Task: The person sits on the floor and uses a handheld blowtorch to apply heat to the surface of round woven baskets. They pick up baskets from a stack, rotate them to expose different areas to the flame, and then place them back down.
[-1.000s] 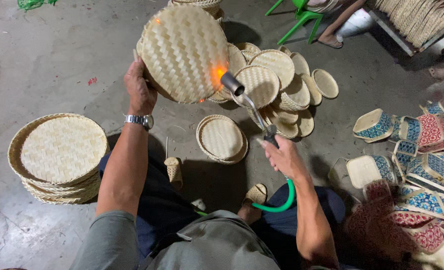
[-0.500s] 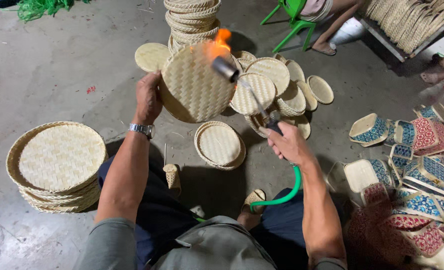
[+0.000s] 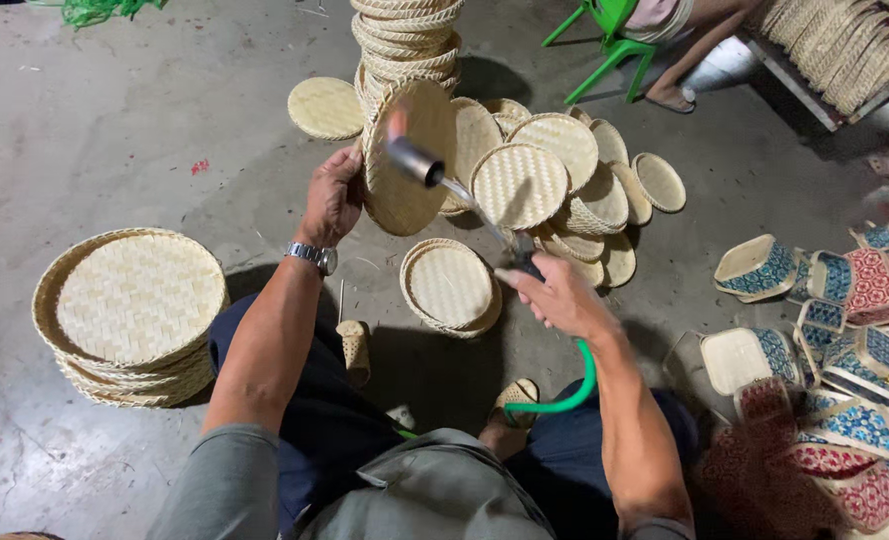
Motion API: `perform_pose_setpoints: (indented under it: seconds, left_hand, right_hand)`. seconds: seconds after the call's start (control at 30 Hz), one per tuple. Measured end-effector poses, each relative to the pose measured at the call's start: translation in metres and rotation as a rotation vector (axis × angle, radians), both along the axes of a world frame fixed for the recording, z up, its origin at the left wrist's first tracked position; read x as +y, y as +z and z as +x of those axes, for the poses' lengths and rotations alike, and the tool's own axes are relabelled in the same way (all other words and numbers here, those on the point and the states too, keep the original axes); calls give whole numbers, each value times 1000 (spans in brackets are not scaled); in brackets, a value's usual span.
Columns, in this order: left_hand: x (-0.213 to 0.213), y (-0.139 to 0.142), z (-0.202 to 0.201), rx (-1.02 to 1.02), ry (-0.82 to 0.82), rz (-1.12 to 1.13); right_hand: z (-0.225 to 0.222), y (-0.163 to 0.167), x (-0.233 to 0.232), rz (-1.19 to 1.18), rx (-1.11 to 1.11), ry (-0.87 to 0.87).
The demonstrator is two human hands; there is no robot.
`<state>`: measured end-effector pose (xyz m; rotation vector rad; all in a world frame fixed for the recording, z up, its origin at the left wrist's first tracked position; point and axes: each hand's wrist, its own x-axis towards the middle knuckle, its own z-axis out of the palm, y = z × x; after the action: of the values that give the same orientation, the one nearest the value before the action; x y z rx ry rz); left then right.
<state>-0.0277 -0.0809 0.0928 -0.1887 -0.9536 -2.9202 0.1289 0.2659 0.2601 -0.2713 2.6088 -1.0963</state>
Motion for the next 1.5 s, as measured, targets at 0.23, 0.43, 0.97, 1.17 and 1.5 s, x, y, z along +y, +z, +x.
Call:
perform_pose_setpoints:
  seconds: [0.23, 0.43, 0.97, 1.17, 1.5]
  left_hand:
    - [-16, -11, -6, 196, 100, 185]
    - [-34, 2, -2, 47, 265, 227]
    - [-60, 32, 17, 74, 89, 328]
    - [-55, 29, 22, 59, -16, 81]
    - [-13, 21, 16, 7, -93, 75]
  right_hand:
    - [2, -14, -2, 49, -2, 30]
    - [7, -25, 0, 44, -56, 25]
    - [-1, -40, 50, -155, -167, -180]
    - [-18, -27, 64, -215, -88, -216]
    - [-5, -6, 12, -30, -137, -35]
